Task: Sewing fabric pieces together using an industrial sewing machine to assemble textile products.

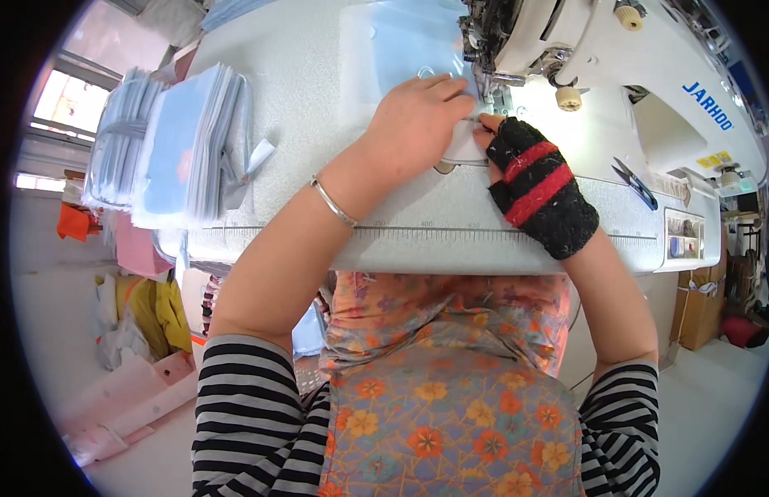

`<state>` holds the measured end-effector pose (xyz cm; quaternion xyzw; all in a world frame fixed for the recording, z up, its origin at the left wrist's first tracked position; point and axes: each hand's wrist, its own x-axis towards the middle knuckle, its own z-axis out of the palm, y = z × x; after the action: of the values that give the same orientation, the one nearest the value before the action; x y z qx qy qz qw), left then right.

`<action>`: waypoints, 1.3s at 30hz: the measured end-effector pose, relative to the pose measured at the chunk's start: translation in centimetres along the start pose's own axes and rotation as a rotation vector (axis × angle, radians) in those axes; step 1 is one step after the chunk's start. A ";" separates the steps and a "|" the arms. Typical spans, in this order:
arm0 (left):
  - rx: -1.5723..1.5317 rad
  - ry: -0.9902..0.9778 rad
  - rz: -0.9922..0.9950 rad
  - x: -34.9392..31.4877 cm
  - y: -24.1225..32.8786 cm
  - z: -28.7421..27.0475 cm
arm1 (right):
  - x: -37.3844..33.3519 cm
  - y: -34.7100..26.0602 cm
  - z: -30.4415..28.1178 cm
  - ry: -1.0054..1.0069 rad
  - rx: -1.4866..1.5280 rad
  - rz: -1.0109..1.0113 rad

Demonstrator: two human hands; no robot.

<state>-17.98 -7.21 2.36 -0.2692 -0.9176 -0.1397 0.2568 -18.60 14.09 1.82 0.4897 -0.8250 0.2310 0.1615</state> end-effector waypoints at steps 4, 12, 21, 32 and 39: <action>0.090 -0.043 -0.053 -0.2 0.5 -0.5 | 0.1 0.0 -0.4 0.023 0.035 0.008; 0.044 -0.264 0.038 -0.9 -0.3 -2.5 | 0.6 0.9 0.2 0.085 0.033 0.054; 0.083 -0.057 -0.098 -2.2 3.4 -0.1 | 0.0 0.8 -0.3 -0.033 0.029 0.088; 0.083 -0.074 -0.125 -2.1 3.1 -0.9 | -0.5 0.8 0.0 0.021 -0.105 0.009; -0.024 -0.119 0.006 -2.9 2.2 -2.1 | -0.6 0.3 -0.3 -0.048 -0.015 -0.003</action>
<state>-13.84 -7.48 2.75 -0.2828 -0.9288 -0.1337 0.1989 -18.54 14.78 1.70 0.4951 -0.8297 0.2128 0.1458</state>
